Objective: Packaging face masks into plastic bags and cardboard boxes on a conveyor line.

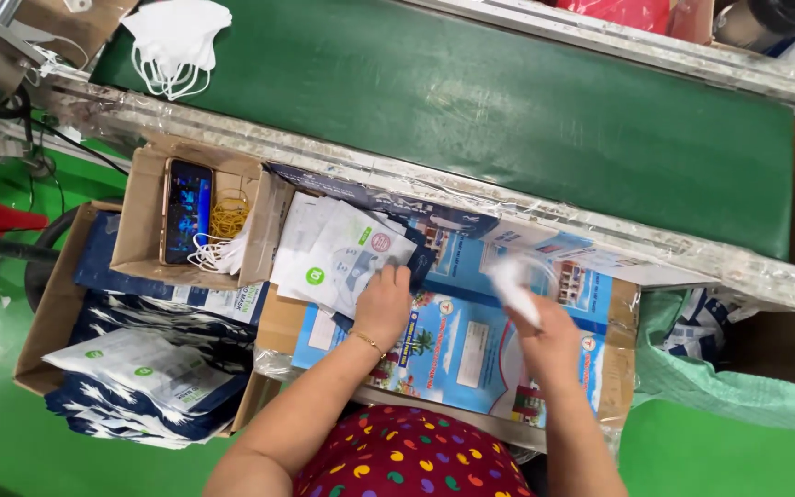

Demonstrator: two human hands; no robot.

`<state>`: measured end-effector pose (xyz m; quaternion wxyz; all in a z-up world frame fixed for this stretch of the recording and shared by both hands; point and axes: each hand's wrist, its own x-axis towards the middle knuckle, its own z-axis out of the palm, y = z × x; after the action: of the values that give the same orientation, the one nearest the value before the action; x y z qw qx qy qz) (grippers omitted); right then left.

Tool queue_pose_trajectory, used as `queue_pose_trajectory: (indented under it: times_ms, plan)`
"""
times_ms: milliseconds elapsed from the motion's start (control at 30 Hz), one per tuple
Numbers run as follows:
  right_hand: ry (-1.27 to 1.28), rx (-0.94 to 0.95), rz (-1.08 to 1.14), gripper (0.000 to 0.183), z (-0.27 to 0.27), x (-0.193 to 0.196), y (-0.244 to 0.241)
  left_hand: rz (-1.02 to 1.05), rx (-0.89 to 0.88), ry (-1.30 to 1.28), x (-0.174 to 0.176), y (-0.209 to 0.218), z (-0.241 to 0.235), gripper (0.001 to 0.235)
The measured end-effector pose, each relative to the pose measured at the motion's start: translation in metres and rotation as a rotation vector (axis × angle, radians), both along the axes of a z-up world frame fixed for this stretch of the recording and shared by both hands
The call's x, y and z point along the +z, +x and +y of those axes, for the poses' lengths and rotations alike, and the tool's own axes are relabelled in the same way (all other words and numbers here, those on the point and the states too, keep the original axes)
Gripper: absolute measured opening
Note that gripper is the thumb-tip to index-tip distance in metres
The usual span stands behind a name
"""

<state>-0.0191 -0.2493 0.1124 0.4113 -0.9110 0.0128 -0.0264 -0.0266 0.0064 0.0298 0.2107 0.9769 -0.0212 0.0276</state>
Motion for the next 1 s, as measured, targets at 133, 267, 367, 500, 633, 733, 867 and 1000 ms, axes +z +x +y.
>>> queue_pose_trajectory:
  times_ms: [133, 267, 367, 500, 633, 733, 867, 1000]
  plan:
    - [-0.364, 0.380, -0.245, 0.057, 0.001, -0.033, -0.007, -0.162, 0.091, -0.210, -0.013, 0.005, 0.015, 0.014]
    - [0.240, 0.538, 0.038, 0.041, -0.016, -0.072, -0.016, -0.137, 0.206, -0.663, 0.019, 0.010, 0.031, 0.021]
    - [0.860, 0.360, 0.553, 0.049, 0.028, -0.005, -0.017, -0.161, 0.221, -0.646, 0.031, -0.003, 0.021, 0.022]
    - [0.497, 0.152, 0.506, 0.048, 0.049, -0.030, -0.004, -0.349, -0.024, -0.688, 0.022, -0.017, -0.003, 0.012]
    - [0.273, 0.029, 0.178, 0.022, 0.038, -0.064, 0.005, -0.303, -0.116, -0.924, 0.038, -0.019, -0.001, 0.011]
    - [0.405, 0.043, 0.246, 0.020, 0.037, -0.052, 0.001, -0.335, -0.265, -0.526, 0.054, -0.023, -0.006, 0.014]
    - [0.689, 0.326, 0.592, 0.020, 0.021, -0.060, -0.004, 0.211, -0.223, -0.908, 0.056, -0.015, -0.004, 0.016]
    - [0.509, 0.393, 0.519, 0.024, 0.019, -0.053, -0.015, -0.083, -0.298, -1.127, 0.115, -0.007, 0.015, 0.031]
